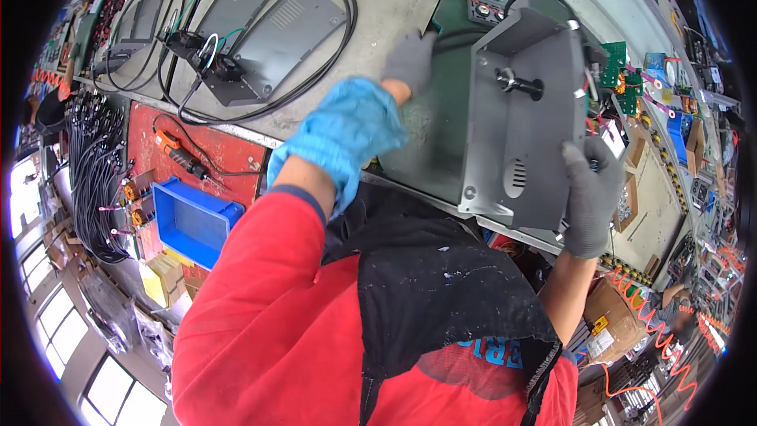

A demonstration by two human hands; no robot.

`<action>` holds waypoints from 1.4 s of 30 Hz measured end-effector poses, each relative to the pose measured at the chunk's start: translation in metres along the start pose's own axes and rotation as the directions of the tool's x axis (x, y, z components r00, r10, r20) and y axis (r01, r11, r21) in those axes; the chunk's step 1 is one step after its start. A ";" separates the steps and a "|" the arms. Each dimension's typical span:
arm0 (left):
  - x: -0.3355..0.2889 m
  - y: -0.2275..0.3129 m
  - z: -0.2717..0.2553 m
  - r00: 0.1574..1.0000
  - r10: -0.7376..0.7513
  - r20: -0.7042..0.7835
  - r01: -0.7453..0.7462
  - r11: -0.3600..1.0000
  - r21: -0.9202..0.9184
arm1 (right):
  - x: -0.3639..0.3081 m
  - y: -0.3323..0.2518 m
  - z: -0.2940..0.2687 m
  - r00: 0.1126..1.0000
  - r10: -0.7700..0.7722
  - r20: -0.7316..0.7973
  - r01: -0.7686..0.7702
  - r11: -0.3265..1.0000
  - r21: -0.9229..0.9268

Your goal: The person assembles an electronic device by using a pneumatic screwdriver to fasten screws into a metal casing. They handle circuit boards, wires, and metal plates, securing components inside the housing on a workbench.

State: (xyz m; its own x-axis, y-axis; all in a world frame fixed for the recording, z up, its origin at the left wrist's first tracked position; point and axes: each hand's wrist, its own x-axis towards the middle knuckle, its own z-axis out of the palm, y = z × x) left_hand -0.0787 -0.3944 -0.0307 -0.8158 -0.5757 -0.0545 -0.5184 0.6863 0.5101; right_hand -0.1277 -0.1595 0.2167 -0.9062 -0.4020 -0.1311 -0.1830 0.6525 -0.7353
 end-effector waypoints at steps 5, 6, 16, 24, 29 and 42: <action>0.057 -0.014 -0.003 0.998 -0.070 -0.002 0.069 0.987 -0.144 | -0.002 0.032 0.042 0.993 -0.107 -0.055 0.104 0.993 -0.049; 0.056 -0.014 -0.006 0.998 -0.045 0.037 0.051 0.986 -0.158 | -0.004 0.039 0.055 0.990 -0.108 -0.091 0.103 0.993 -0.051; -0.080 0.012 -0.045 0.995 -0.090 -0.049 0.072 0.954 -0.292 | -0.008 0.090 0.087 0.996 0.080 0.048 -0.090 0.956 0.279; -0.132 0.066 -0.049 0.999 -0.018 -0.045 -0.009 0.846 -0.533 | 0.039 0.072 0.020 0.992 -0.118 0.050 0.110 0.984 0.138; -0.106 0.116 -0.062 1.000 0.017 -0.020 -0.024 0.868 -0.497 | 0.168 0.079 0.036 0.956 -0.293 0.014 0.288 0.932 -0.218; -0.088 0.119 -0.035 0.981 0.098 0.167 -0.020 0.909 -0.415 | 0.309 0.183 0.132 0.939 0.013 0.344 0.124 0.919 -0.374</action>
State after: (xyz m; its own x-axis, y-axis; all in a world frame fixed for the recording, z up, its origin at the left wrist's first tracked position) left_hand -0.0594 -0.2776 0.0654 -0.8940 -0.4233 -0.1470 -0.3487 0.4512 0.8215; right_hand -0.3913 -0.2487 -0.0459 -0.7222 -0.5899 -0.3611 -0.4233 0.7899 -0.4437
